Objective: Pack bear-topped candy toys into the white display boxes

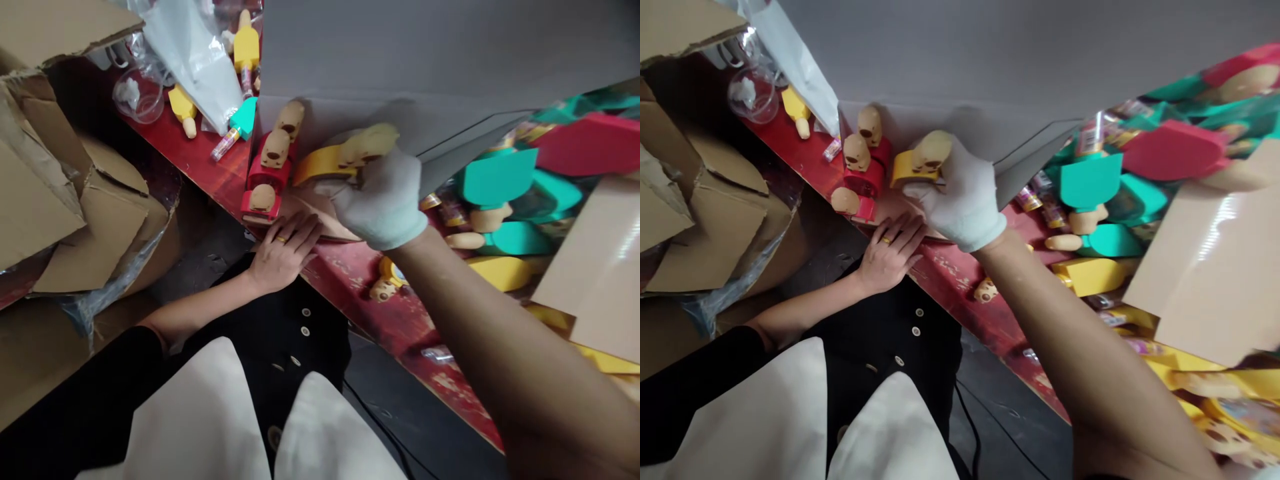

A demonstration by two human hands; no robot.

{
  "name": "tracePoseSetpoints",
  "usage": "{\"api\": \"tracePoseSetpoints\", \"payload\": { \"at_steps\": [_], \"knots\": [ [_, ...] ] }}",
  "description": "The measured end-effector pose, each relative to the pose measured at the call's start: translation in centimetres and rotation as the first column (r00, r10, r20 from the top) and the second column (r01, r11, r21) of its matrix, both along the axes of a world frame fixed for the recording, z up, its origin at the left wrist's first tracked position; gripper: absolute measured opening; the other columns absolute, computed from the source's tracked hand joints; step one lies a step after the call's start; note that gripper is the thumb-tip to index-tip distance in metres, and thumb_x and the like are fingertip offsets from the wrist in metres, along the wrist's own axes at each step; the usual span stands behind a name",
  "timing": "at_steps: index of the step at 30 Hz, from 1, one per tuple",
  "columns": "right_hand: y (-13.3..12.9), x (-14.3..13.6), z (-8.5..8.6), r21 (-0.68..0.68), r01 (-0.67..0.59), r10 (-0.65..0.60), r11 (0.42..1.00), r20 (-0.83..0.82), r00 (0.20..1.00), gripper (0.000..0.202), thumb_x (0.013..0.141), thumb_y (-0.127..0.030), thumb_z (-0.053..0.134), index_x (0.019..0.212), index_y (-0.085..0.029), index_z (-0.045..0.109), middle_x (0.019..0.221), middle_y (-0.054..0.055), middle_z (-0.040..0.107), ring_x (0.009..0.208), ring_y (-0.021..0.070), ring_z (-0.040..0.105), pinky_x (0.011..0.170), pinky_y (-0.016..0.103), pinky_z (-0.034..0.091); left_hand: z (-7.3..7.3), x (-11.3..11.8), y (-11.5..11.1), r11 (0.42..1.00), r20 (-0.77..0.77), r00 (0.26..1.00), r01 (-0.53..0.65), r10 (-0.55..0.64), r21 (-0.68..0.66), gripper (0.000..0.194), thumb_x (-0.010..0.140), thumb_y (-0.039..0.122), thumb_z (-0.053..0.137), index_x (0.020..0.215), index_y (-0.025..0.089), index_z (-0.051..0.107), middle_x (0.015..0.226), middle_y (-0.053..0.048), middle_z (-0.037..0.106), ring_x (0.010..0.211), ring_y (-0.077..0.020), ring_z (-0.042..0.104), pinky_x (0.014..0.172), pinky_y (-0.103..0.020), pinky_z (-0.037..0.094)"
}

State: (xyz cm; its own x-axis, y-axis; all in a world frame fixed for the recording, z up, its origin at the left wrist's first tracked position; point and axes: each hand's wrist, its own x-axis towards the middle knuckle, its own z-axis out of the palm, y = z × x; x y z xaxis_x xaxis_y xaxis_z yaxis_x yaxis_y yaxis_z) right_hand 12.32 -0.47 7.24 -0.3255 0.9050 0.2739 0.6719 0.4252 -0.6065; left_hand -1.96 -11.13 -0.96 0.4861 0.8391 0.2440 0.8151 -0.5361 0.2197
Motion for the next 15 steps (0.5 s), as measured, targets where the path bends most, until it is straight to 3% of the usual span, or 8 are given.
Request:
{"api": "tracePoseSetpoints", "payload": {
  "at_steps": [5, 11, 15],
  "knots": [
    [0.2, -0.2, -0.8, 0.012, -0.025, 0.025, 1.0, -0.062, 0.998, 0.05, 0.086, -0.044, 0.067, 0.128, -0.018, 0.06, 0.121, 0.011, 0.071, 0.109, 0.0239, 0.068, 0.101, 0.038, 0.053, -0.1, 0.1, -0.1, 1.0, -0.033, 0.999, -0.02, 0.02, 0.008, 0.052, 0.106, 0.039, 0.041, 0.149, 0.013, 0.051, 0.153, -0.014, 0.056, 0.15, -0.0293, 0.042, 0.125, -0.052, 0.034],
    [0.3, -0.6, -2.7, -0.001, 0.152, -0.151, 0.988, -0.157, 0.976, 0.049, 0.081, -0.037, 0.072, 0.119, -0.011, 0.059, 0.12, 0.014, 0.071, 0.112, 0.0269, 0.067, 0.102, 0.041, 0.053, -0.1, 0.0, 0.0, 1.0, -0.041, 0.999, -0.021, 0.022, 0.018, 0.053, 0.107, 0.041, 0.038, 0.15, 0.012, 0.05, 0.152, -0.013, 0.057, 0.151, -0.029, 0.041, 0.126, -0.052, 0.032],
    [0.1, -0.5, -2.6, -0.028, 0.049, -0.055, 0.998, -0.247, 0.967, 0.042, 0.087, -0.03, 0.067, 0.126, -0.016, 0.058, 0.127, 0.011, 0.069, 0.115, 0.0201, 0.065, 0.104, 0.032, 0.051, 0.0, -0.1, 0.0, 0.999, -0.047, 0.999, -0.023, 0.021, -0.045, 0.056, 0.107, 0.042, 0.037, 0.154, 0.013, 0.045, 0.155, -0.014, 0.053, 0.154, -0.0288, 0.037, 0.128, -0.053, 0.029]
  ]
}}
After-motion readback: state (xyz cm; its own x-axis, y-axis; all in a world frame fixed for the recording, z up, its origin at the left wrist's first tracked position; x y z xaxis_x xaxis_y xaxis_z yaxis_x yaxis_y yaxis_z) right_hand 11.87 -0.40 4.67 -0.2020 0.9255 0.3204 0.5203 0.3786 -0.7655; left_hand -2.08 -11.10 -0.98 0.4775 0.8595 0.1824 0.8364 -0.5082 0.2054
